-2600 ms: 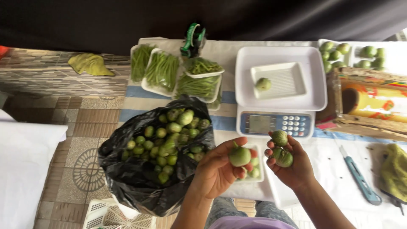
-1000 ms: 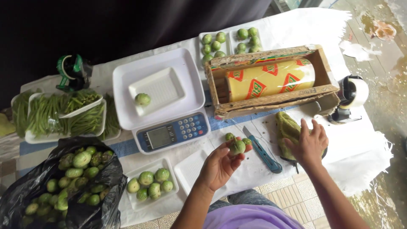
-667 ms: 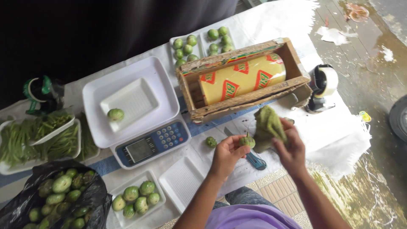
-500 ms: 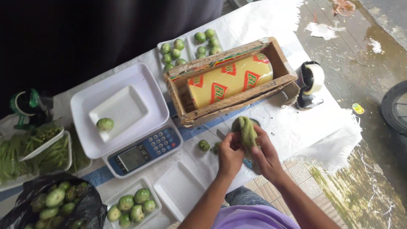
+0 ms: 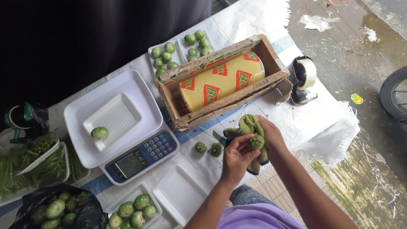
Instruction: Sorting and trimming small green vegetables before placing them on trays for packaging.
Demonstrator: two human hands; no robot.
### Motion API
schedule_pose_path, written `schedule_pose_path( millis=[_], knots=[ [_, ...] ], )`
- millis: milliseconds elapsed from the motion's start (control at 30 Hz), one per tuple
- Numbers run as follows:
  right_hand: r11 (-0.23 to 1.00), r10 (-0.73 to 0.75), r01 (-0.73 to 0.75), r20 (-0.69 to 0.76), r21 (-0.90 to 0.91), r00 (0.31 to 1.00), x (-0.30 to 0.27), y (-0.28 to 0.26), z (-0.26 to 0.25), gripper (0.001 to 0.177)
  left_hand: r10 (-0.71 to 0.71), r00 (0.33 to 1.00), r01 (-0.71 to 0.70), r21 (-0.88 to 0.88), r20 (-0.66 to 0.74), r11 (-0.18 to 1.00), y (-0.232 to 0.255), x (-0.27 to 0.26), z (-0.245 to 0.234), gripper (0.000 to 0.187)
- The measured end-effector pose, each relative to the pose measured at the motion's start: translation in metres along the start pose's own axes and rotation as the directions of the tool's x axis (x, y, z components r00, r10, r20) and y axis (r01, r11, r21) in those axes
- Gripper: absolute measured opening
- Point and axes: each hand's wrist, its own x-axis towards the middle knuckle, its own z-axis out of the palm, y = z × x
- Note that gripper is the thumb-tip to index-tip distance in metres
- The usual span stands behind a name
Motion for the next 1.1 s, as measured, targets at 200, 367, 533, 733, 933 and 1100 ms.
schedule_pose_path(
  millis=[200, 367, 533, 733, 933, 1100],
  knots=[
    [0.994, 0.034, -0.029, -0.047, 0.106, 0.998, -0.04, -0.026, 0.009, 0.034, -0.038, 0.997, 0.039, 0.013, -0.068, 0.999, 0.013, 0.006, 0.002, 0.042],
    [0.954, -0.292, 0.3, 0.172, -0.022, 0.941, -0.054, 0.003, 0.007, 0.028, 0.045, 0.993, -0.024, 0.186, -0.109, 0.982, 0.017, 0.008, -0.007, 0.033],
    [0.968, -0.25, 0.25, 0.124, 0.017, 0.96, -0.032, -0.008, 0.005, 0.023, 0.021, 0.999, -0.022, 0.047, 0.024, 0.999, 0.004, 0.009, -0.014, 0.046],
    [0.993, -0.086, 0.075, 0.124, 0.091, 0.989, -0.039, -0.033, 0.011, 0.027, -0.011, 0.984, 0.02, -0.051, 0.179, 0.999, -0.004, 0.021, -0.033, 0.051],
    [0.988, -0.155, 0.155, 0.157, 0.015, 0.975, -0.046, -0.01, 0.011, 0.034, -0.062, 0.995, 0.069, -0.094, 0.073, 0.993, 0.03, 0.015, -0.016, 0.038],
    [0.953, -0.28, 0.292, 0.136, -0.084, 0.95, -0.052, 0.004, 0.013, 0.03, -0.005, 1.0, 0.005, 0.01, -0.001, 1.0, 0.035, 0.008, -0.007, 0.048]
  ],
)
